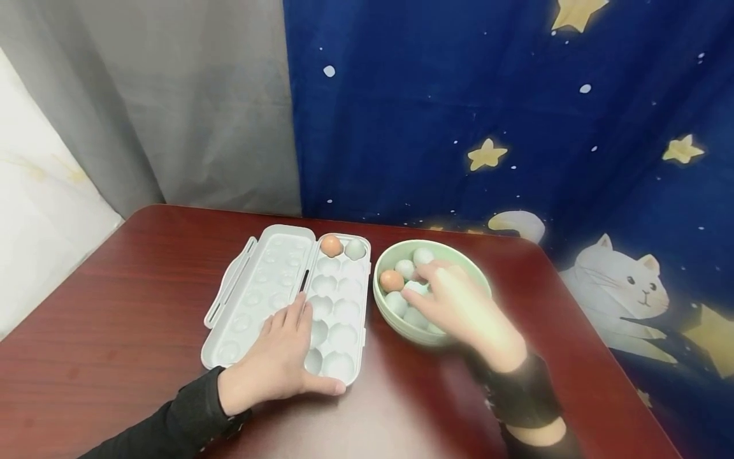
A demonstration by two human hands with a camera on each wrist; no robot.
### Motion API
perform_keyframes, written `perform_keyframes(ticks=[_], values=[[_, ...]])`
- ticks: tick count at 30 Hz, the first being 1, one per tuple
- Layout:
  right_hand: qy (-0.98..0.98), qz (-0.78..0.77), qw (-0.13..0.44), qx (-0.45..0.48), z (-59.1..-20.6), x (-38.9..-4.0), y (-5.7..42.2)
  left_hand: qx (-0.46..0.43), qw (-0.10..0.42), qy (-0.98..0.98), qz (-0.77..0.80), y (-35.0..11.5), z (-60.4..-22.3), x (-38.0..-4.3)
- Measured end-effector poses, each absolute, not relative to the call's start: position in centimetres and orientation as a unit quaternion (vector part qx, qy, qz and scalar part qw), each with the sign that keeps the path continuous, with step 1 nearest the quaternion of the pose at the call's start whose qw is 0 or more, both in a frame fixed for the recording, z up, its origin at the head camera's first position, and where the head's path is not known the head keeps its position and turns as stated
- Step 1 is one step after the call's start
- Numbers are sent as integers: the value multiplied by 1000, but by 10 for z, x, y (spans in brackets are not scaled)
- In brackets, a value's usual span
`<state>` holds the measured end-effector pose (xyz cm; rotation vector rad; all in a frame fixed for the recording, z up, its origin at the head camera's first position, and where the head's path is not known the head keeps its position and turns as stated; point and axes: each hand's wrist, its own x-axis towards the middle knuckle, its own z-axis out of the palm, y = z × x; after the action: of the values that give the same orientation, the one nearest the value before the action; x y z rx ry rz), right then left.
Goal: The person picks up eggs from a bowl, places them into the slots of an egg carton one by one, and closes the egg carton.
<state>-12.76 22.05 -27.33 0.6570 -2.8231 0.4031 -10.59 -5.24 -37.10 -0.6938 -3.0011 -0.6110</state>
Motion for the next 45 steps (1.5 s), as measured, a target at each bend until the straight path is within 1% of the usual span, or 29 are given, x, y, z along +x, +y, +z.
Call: perform_keyframes(ticks=[7, 11, 15, 18, 25, 32, 38, 45], values=[[-976, 88, 69, 188, -265, -118, 241, -226, 11, -956, -187, -54, -372, -107], [-981, 75, 30, 176, -263, -118, 244, -233, 16, -953, -191, -54, -375, -108], [-985, 62, 6, 164, -268, -122, 243, -231, 12, -953, -195, -55, -377, -107], [-983, 58, 2, 176, -274, -126, 241, -230, 13, -954, -193, -55, -377, -107], [-965, 71, 15, 251, -286, -132, 236, -228, 9, -955, -190, -55, -375, -106], [-963, 71, -13, 258, -291, -134, 234, -232, 15, -954, -191, -54, -375, -106], [-965, 49, -13, 259, -296, -135, 231, -231, 18, -954, -190, -55, -374, -106], [-966, 54, -37, 248, -299, -136, 230, -234, 22, -954, -187, -53, -374, -106]])
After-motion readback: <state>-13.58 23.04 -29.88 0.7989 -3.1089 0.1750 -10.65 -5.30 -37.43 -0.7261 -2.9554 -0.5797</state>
